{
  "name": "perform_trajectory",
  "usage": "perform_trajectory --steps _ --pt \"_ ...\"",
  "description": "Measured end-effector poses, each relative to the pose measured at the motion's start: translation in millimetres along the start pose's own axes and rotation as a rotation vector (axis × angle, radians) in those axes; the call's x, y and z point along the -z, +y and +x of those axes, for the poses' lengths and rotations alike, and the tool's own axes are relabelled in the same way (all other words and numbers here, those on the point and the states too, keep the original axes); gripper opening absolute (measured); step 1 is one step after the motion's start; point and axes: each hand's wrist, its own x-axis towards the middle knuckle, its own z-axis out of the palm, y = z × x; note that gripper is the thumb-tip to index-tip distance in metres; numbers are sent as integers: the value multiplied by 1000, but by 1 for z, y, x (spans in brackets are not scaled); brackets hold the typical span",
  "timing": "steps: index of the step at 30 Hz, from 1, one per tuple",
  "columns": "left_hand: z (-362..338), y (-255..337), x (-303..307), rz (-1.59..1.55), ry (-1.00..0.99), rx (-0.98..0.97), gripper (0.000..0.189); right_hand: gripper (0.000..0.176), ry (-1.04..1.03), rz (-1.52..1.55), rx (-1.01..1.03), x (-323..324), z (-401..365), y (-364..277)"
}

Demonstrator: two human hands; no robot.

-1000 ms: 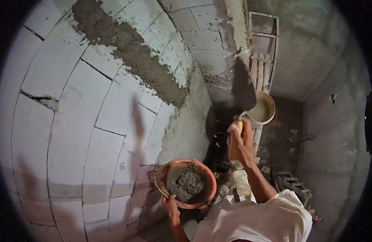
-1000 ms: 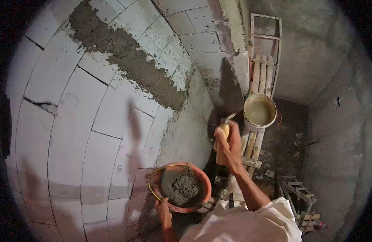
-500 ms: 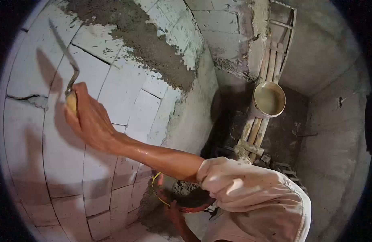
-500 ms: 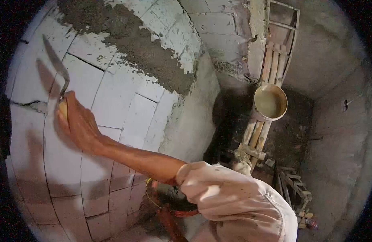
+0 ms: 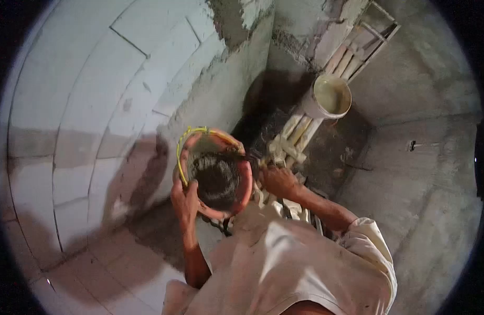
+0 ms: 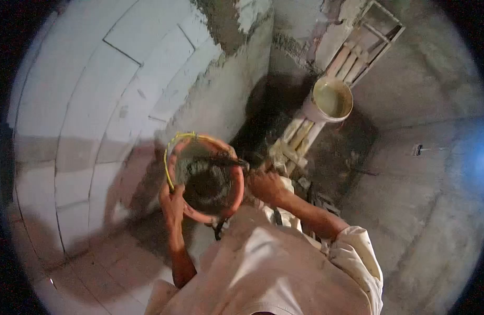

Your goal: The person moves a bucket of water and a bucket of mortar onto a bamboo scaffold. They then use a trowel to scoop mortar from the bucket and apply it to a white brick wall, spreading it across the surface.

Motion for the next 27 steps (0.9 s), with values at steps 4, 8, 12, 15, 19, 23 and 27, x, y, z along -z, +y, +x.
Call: perform_trajectory --steps 4,8,12,15,19,23,27 --pt "-13 28 1 91 -21 -128 18 36 -227 213 159 15 12 -2" --pt "-7 43 -7 144 -37 -183 19 56 -473 692 203 -12 15 -8" --pt "9 48 -15 171 -106 -162 20 60 64 625 513 -68 8 -7" --pt "11 58 -4 170 -133 -33 21 69 -542 1270 -307 -6 -13 -18" --pt "12 48 -16 91 -142 -56 20 68 -458 1256 -423 31 -21 -12" --pt "18 36 -29 1 -158 -57 21 60 -437 1090 -319 19 -17 -7" --pt "29 21 -33 -176 -91 145 20 73 -267 1583 -312 13 -30 -12"
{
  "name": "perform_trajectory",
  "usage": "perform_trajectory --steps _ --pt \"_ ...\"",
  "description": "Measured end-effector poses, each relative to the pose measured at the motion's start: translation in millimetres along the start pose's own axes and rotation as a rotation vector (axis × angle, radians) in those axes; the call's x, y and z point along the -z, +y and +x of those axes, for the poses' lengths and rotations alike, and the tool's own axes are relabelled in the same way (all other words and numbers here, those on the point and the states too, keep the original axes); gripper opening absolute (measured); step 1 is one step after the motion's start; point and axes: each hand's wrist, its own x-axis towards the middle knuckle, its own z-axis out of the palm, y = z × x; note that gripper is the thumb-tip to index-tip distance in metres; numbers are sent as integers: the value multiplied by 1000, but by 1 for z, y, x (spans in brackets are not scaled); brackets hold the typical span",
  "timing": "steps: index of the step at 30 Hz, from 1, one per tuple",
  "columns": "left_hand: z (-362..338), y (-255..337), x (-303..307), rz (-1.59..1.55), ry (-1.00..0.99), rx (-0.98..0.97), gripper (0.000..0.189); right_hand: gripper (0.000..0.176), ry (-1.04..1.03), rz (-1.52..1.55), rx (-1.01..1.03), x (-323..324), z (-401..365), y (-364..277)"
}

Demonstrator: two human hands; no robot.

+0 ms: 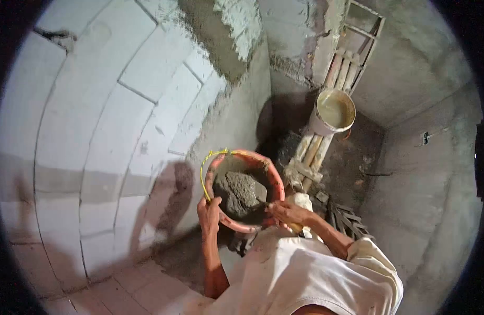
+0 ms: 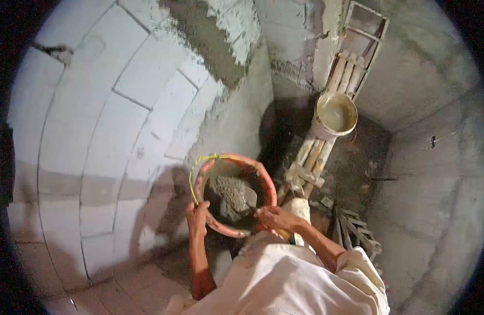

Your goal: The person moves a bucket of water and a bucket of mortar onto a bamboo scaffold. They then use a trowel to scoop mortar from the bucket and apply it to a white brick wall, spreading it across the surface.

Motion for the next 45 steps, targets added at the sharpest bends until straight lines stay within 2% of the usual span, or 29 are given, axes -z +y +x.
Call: perform_trajectory --steps 1,3,4,6,8,9,10,11,13,16,17,18,19,20,21,22,23,25,28,30,32,34,36,37,39,40,42,43,45 --pt "-2 6 -1 -22 18 34 23 76 51 87 -55 -5 -10 -21" --pt "-9 19 -2 -64 48 95 34 67 16 333 68 -1 -6 -34" --pt "-4 15 -4 -86 95 103 33 62 31 480 116 -1 -13 -58" --pt "7 -5 5 -103 70 129 25 49 153 487 304 11 -15 -93" --pt "7 -9 9 -119 104 91 27 46 478 379 600 18 -23 -142" --pt "12 -22 15 -124 95 72 30 42 544 353 740 30 -19 -160" --pt "17 -31 14 -99 218 77 35 40 609 324 880 44 -14 -181" --pt "21 -36 10 -76 341 81 40 38 746 293 947 53 -11 -207" --pt "9 -13 8 -79 364 25 17 37 967 236 1139 79 14 -248" --pt "1 -2 12 -36 424 149 18 35 1195 268 1373 108 82 -308" --pt "4 -4 13 46 485 191 18 36 1236 313 1286 108 107 -325" --pt "1 -12 18 63 533 248 17 37 1722 -196 1210 130 157 -335" --pt "0 -11 18 42 553 281 17 35 1420 180 1136 101 180 -366" --pt "-4 -9 18 19 566 315 17 34 1607 -40 1076 96 252 -382" --pt "-8 -6 17 1 574 332 17 34 1405 -67 966 73 308 -406" --pt "-11 -4 16 -12 584 342 17 36 1213 -107 843 39 313 -444" --pt "-13 -2 16 -21 594 345 17 49 833 -70 895 -16 315 -468" --pt "-19 -6 20 -41 622 339 17 39 708 62 1215 -106 196 -504" --pt "-29 7 19 -103 619 375 17 37 60 11 1361 -149 83 -484" --pt "-36 3 27 -79 591 461 19 39 12 -167 1473 -152 54 -431" --pt "-16 -44 36 69 441 336 23 44 -14 -447 1324 -130 43 -364" --pt "-1 -86 42 -4 438 298 24 47 -24 -733 1111 -85 42 -284" --pt "-26 -38 28 -132 409 165 26 50 -24 -1180 704 -32 40 -202" --pt "-34 -26 25 -136 375 119 27 49 47 -1202 349 -20 30 -171" --pt "-41 -16 31 46 184 9 28 47 98 -1393 279 5 18 -102" --pt "-43 -13 27 46 174 18 28 47 98 -1392 265 7 17 -80" --pt "-45 -8 21 192 98 -199 27 44 156 -1425 69 12 34 -30" --pt "-45 -6 20 311 70 -194 26 43 209 -1321 89 2 36 -23" --pt "-54 6 17 401 65 -239 24 42 82 -1321 77 -9 48 -11"
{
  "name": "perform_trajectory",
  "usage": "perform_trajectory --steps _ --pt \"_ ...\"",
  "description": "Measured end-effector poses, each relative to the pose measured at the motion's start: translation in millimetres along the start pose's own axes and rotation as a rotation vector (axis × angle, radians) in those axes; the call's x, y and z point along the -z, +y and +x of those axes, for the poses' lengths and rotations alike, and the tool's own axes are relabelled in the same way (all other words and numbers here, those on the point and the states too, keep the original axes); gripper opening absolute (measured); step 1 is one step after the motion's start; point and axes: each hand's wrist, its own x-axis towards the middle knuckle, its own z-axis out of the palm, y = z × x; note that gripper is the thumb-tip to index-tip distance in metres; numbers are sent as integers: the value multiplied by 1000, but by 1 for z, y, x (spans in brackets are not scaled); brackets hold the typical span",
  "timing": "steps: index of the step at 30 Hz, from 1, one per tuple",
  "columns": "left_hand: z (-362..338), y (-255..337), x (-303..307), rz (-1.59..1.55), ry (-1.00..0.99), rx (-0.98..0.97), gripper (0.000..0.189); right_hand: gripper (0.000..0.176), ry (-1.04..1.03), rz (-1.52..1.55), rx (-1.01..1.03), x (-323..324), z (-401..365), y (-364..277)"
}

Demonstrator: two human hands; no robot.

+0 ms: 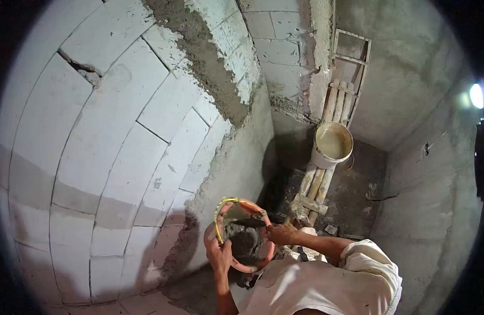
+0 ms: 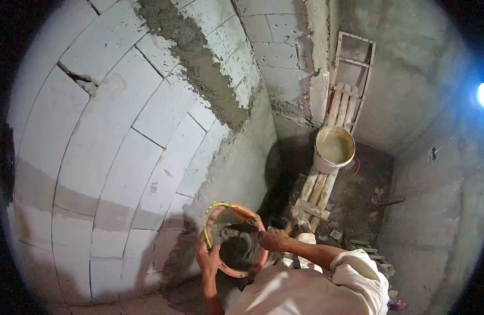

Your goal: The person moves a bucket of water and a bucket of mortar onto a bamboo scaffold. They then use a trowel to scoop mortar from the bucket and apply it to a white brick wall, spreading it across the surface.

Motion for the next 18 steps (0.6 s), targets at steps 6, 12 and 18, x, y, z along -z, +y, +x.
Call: perform_trajectory --steps 6,12,18 --pt "7 -13 -12 18 -14 -106 18 41 -245 277 382 -58 9 4" --pt "19 -37 -1 51 -102 -70 19 41 -278 528 445 -70 -16 -7" --pt "8 -41 4 -261 -93 203 19 44 -388 840 -60 -17 -40 -21"
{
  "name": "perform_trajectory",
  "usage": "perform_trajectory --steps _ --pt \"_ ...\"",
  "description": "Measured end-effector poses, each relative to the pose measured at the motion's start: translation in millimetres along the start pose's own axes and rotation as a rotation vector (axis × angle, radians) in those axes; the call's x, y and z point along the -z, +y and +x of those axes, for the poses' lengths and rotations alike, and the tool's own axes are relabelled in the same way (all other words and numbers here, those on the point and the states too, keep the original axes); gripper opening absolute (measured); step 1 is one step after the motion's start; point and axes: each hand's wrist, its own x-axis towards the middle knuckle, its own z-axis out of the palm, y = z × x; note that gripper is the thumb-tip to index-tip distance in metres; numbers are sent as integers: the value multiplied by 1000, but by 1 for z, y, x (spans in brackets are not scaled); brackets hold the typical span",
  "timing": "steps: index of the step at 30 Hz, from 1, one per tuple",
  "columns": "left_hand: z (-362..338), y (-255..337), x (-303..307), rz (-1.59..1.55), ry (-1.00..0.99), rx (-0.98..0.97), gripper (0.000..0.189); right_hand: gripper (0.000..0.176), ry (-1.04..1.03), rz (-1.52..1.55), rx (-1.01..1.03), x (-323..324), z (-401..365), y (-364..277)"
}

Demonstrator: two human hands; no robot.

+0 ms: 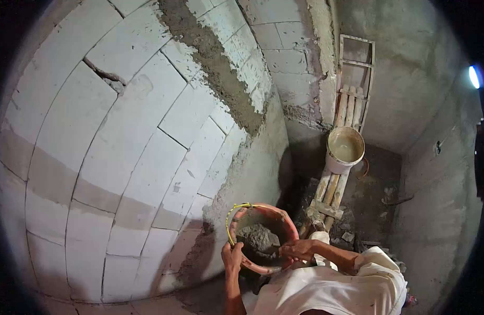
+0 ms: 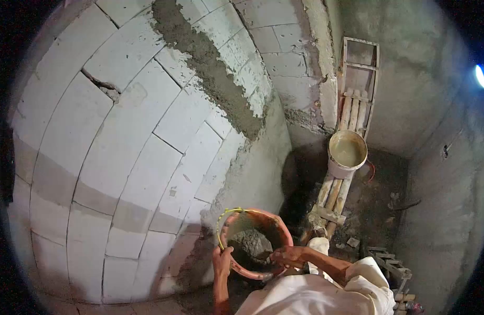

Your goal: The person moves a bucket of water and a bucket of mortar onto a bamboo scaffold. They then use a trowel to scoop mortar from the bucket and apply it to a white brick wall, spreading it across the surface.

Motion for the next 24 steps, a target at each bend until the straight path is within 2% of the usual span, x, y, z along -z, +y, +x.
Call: perform_trajectory --steps 1,3,4,5,6,7,9,10,11,12,13,16,18,19,21,22,24 --pt "-3 4 -5 -112 22 42 19 44 3 -3 -1 1 0 4" --pt "-3 11 -8 -175 82 91 16 46 -56 430 74 4 6 12" --pt "8 -3 -8 -224 100 120 15 51 -29 546 169 3 5 13" --pt "11 -2 -9 -272 118 152 14 51 -22 543 175 6 -5 1" --pt "13 0 -15 -295 242 153 13 52 38 629 214 11 -15 -13" --pt "14 4 -15 -292 240 145 13 53 95 718 254 15 -28 -31" --pt "18 4 -12 -424 224 135 11 56 218 772 489 38 -45 -58" --pt "23 0 -9 -385 231 112 11 52 315 722 596 48 -70 -86" --pt "29 -7 -8 -383 232 109 11 45 501 757 593 60 -84 -104" --pt "36 -18 -7 -409 221 59 12 40 707 672 748 77 -87 -116" --pt "41 -26 -6 -437 210 8 13 36 790 650 849 89 -101 -136" --pt "39 -3 -9 -313 350 171 20 41 1278 530 1071 148 -103 -192" --pt "71 -42 -13 -179 572 270 21 43 1546 453 1186 197 -87 -224" --pt "54 -10 -9 -254 457 291 24 44 1647 461 1231 224 -72 -238" --pt "11 24 0 -332 349 309 26 35 1970 320 1167 276 -30 -272" --pt "11 21 1 -325 369 338 26 33 2245 90 1048 294 -10 -295" --pt "23 20 -2 -304 433 373 26 29 2126 133 918 325 59 -348"
